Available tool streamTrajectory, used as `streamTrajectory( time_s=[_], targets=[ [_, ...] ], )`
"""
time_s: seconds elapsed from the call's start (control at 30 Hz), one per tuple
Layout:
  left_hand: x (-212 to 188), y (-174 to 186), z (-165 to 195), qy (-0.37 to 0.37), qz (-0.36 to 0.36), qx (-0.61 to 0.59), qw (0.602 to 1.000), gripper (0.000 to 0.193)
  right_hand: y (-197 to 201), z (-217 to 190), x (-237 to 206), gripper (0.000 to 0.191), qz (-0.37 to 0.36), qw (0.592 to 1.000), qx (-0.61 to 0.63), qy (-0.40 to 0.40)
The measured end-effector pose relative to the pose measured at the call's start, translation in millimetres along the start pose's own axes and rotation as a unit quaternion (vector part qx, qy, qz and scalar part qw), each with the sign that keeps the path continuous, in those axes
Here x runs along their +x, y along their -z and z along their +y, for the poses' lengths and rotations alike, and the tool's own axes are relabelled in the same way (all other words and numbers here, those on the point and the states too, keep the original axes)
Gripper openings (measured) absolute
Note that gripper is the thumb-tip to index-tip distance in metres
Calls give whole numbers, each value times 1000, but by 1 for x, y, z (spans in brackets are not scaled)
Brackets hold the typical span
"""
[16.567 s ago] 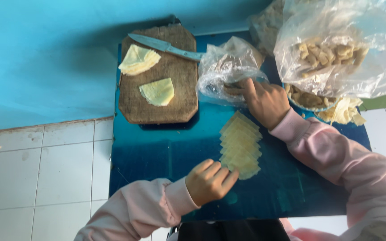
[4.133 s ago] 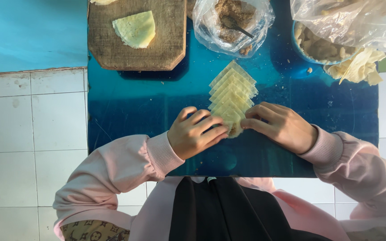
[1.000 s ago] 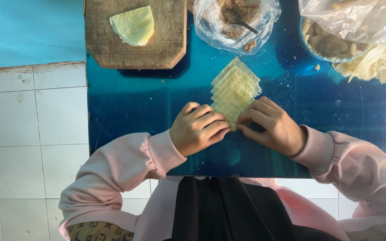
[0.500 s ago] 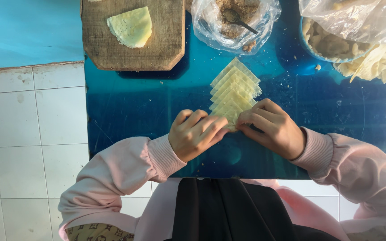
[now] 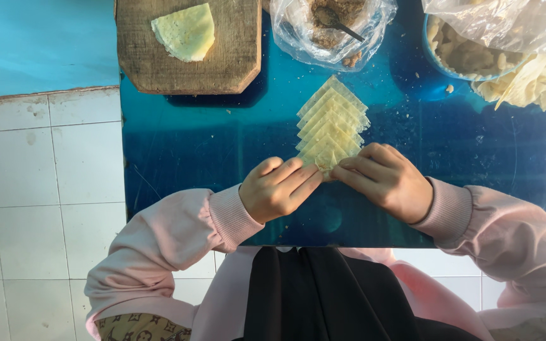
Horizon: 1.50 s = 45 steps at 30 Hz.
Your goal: The person stacks thin square pastry sheets in an overlapping pattern on a blue table, spoons brown filling from a plastic-lined container onto the stack, and presses and aligns the sheets together by hand, repeating the spooning and pressing steps.
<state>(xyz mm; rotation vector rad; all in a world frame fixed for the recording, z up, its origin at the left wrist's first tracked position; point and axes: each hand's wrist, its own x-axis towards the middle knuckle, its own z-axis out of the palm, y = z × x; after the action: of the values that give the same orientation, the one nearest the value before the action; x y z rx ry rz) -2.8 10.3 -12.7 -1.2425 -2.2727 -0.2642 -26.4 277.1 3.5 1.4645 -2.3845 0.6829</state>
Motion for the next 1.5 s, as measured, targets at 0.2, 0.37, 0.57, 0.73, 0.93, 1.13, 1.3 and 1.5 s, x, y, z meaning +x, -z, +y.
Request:
streamTrajectory(
  time_s=[0.2,0.37,0.57,0.73,0.93,1.13,1.3,1.5],
  targets=[
    [-3,1,1,-32,-5,2,999,14,8,-5,1,45,-39,997,-60,33],
    [1,5,1,-5,-21,-29,999,10,11,-8,8,31,-23,999,-26,28],
    [11,9,0,49,-34,-102,993,13,14,-3,18,23,-43,996,70,-33],
    [14,11,-2,54,-54,-97,992,16,9,5,23,15,-62,980,166,-91],
    [17,5,0,136,-54,-154,977,14,7,19,25,13,-88,962,229,-118],
    [16,-1,-3,172,-56,-183,966,12,10,15,26,15,-69,974,196,-89],
    [16,-2,-5,178,-74,-190,963,11,11,12,26,18,-63,983,150,-81],
    [17,-5,-10,185,-85,-221,954,16,10,22,27,15,-60,976,187,-95]
  ],
)
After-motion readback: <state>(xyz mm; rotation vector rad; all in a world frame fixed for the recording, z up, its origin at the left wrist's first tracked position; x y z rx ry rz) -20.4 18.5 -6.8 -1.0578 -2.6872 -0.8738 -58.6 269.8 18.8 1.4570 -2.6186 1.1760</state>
